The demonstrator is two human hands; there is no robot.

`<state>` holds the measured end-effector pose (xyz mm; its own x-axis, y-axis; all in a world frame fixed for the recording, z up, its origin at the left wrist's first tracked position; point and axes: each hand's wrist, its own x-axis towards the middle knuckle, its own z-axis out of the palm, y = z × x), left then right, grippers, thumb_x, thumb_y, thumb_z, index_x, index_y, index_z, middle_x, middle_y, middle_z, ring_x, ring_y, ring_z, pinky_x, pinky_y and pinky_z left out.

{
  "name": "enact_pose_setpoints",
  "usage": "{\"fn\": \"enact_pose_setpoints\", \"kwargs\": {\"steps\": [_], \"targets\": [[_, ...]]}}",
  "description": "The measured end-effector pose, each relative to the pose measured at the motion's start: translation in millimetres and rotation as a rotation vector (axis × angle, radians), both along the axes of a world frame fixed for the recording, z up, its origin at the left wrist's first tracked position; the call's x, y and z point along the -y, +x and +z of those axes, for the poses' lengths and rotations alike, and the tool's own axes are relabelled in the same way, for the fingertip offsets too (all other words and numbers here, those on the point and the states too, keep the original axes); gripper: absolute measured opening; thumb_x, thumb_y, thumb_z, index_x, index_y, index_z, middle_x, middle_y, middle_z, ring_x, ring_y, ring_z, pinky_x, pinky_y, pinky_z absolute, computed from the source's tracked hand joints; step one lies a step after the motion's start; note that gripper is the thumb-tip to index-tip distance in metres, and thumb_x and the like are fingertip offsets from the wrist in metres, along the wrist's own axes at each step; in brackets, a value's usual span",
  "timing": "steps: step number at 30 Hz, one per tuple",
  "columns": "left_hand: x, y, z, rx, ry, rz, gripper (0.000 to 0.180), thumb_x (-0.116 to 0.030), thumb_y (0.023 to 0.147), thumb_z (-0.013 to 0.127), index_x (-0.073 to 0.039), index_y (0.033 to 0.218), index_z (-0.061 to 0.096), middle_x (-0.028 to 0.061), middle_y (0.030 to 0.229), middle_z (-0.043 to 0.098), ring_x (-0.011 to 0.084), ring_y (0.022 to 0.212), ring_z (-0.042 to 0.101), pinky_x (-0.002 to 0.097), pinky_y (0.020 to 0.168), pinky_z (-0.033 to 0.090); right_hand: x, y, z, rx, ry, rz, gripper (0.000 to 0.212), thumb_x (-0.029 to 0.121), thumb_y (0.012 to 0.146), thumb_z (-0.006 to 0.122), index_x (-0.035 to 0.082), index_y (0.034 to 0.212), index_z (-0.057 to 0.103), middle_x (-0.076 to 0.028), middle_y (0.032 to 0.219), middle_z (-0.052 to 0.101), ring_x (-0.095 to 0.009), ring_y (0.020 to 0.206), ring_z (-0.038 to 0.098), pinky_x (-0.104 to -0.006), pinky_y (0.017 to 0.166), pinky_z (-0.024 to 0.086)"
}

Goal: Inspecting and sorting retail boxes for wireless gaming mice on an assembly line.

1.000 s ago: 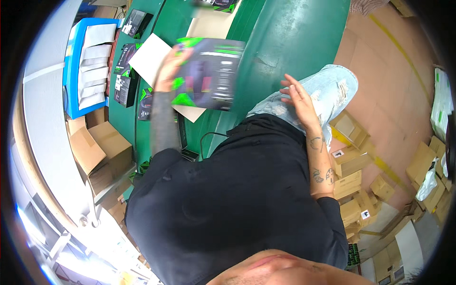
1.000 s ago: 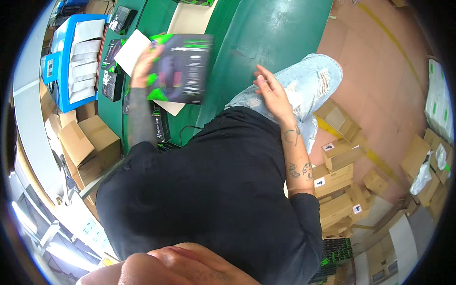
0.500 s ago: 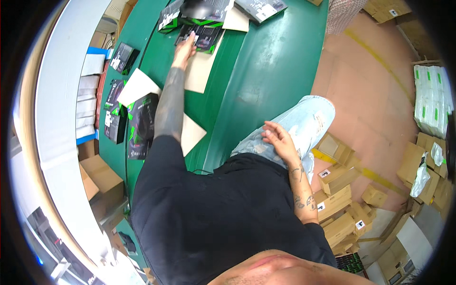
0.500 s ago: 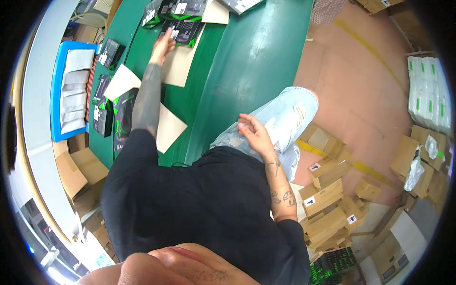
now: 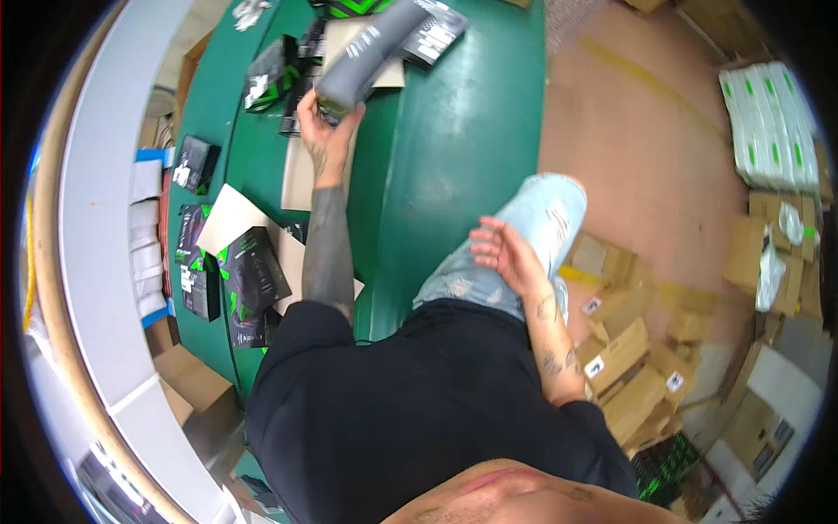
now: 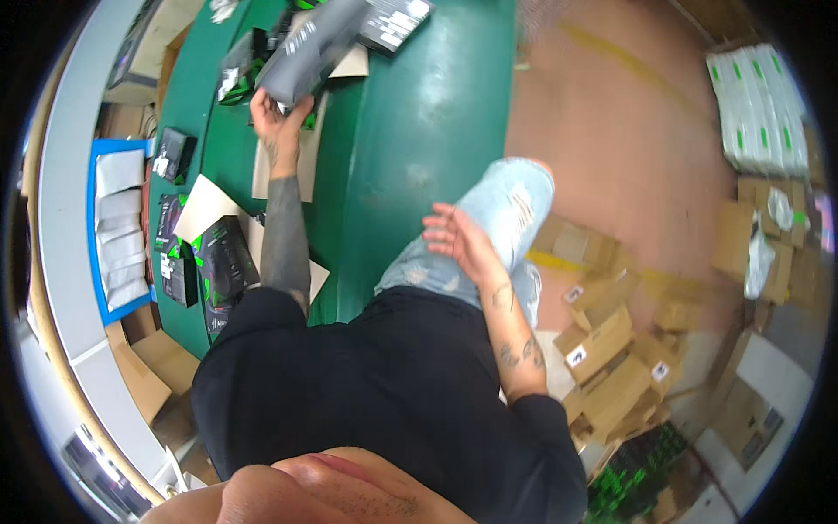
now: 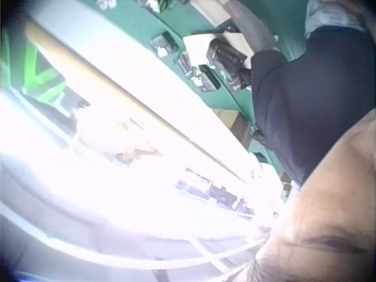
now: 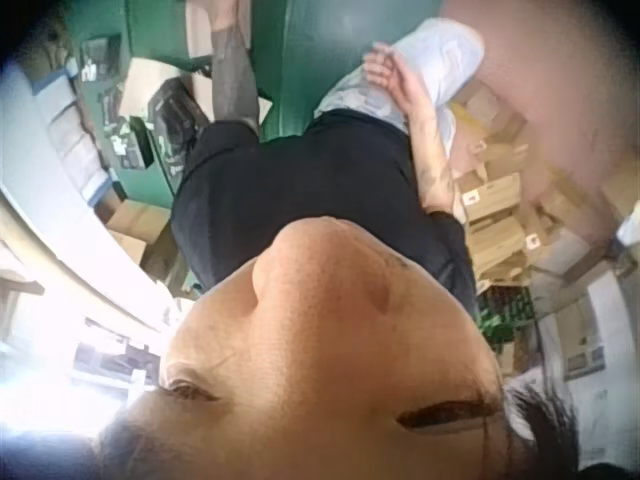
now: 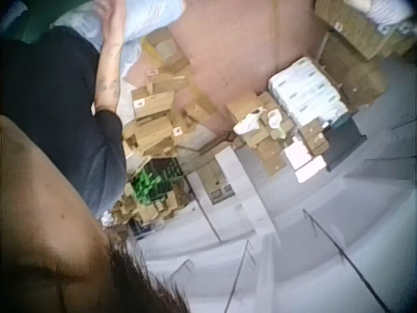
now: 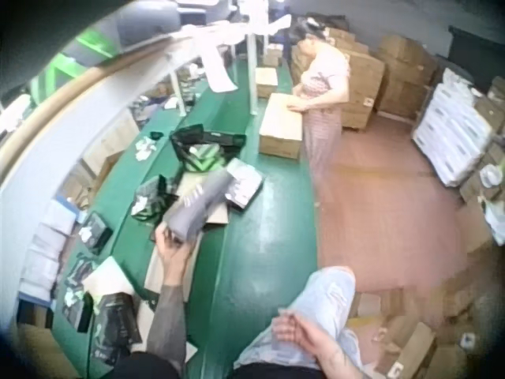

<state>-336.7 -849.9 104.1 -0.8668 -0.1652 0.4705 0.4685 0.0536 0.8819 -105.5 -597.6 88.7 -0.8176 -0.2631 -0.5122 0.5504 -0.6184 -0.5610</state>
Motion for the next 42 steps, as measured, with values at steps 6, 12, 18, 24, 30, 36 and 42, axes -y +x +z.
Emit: {"fn": "enact_pose_setpoints", "kwargs": {"steps": [6, 12, 18, 24, 30, 36, 42], "targets": [[-51.6, 95.0, 46.5, -0.308, -0.612, -0.672, 0.032, 0.003, 0.066, 0.063, -0.008, 0.097, 0.059, 0.0092, 0.12, 0.051, 0.0313, 0.118, 0.042, 0.0382, 0.097, 0.034, -36.0, -25.9, 19.8, 0.0, -0.342, -0.343, 0.061, 0.046, 0.083, 0.047, 0.0, 0.122, 0.039, -0.017, 0.111, 0.053, -0.021, 0.092, 0.058, -0.0351, 0.077, 0.049], [-97.9, 105.8, 40.2, -0.02, -0.51, -0.604, 0.024, -0.014, 0.081, 0.056, -0.007, 0.104, 0.058, 0.014, 0.117, 0.052, 0.0265, 0.111, 0.048, 0.0348, 0.094, 0.037, -36.3, 9.7, 26.6, -0.21, 0.263, -0.491, 0.07, 0.02, 0.084, 0.048, 0.009, 0.14, 0.007, -0.014, 0.136, 0.03, -0.02, 0.119, 0.037, -0.0297, 0.096, 0.033], [-132.6, 106.2, 30.5, 0.017, -0.369, -0.823, 0.038, -0.033, 0.08, 0.058, -0.003, 0.104, 0.057, 0.0117, 0.11, 0.054, 0.0235, 0.107, 0.048, 0.0344, 0.094, 0.035, -21.2, 13.9, 34.9, -0.416, 0.501, -0.61, 0.067, 0.051, 0.09, 0.018, 0.007, 0.139, 0.008, -0.011, 0.14, 0.021, -0.02, 0.128, 0.022, -0.0316, 0.104, 0.019], [-138.9, 63.1, 6.8, -0.101, 0.933, -1.572, 0.064, -0.061, 0.085, 0.028, -0.006, 0.105, 0.053, 0.0095, 0.101, 0.054, 0.0291, 0.113, 0.038, 0.0449, 0.101, 0.018, -20.7, 15.5, 76.6, -0.56, 0.773, -0.569, 0.074, 0.058, 0.088, 0.02, 0.007, 0.139, 0.004, -0.01, 0.136, 0.03, -0.019, 0.122, 0.032, -0.0317, 0.101, 0.025], [-136.9, 103.8, 77.4, 0.26, 1.243, -1.333, 0.057, -0.058, 0.087, 0.028, -0.008, 0.073, 0.052, 0.0038, 0.07, 0.052, 0.0212, 0.087, 0.044, 0.0351, 0.093, 0.025, -20.6, 14.0, 80.2, -0.666, 0.72, -0.591, 0.074, 0.042, 0.085, 0.041, 0.005, 0.139, 0.005, -0.013, 0.13, 0.037, -0.019, 0.116, 0.039, -0.0309, 0.099, 0.029], [-136.1, 103.2, 37.5, 0.422, 1.005, -1.302, 0.054, -0.057, 0.086, 0.032, -0.006, 0.086, 0.052, 0.0062, 0.084, 0.054, 0.0223, 0.097, 0.042, 0.0355, 0.095, 0.026, -35.2, 15.8, 50.9, -0.516, 0.364, -0.742, 0.07, 0.043, 0.084, 0.043, 0.004, 0.136, 0.017, -0.013, 0.128, 0.039, -0.021, 0.114, 0.042, -0.0338, 0.098, 0.031], [-127.1, 125.2, 108.0, 0.547, 0.375, -0.959, 0.058, -0.038, 0.077, 0.062, 0.0, 0.117, 0.045, 0.0138, 0.118, 0.047, 0.0229, 0.119, 0.035, 0.0337, 0.1, 0.026, -34.9, 11.0, 14.7, -0.171, -0.15, -0.79, 0.059, 0.046, 0.084, 0.041, 0.002, 0.124, 0.041, -0.016, 0.117, 0.051, -0.026, 0.102, 0.053, -0.0373, 0.088, 0.043]]}}
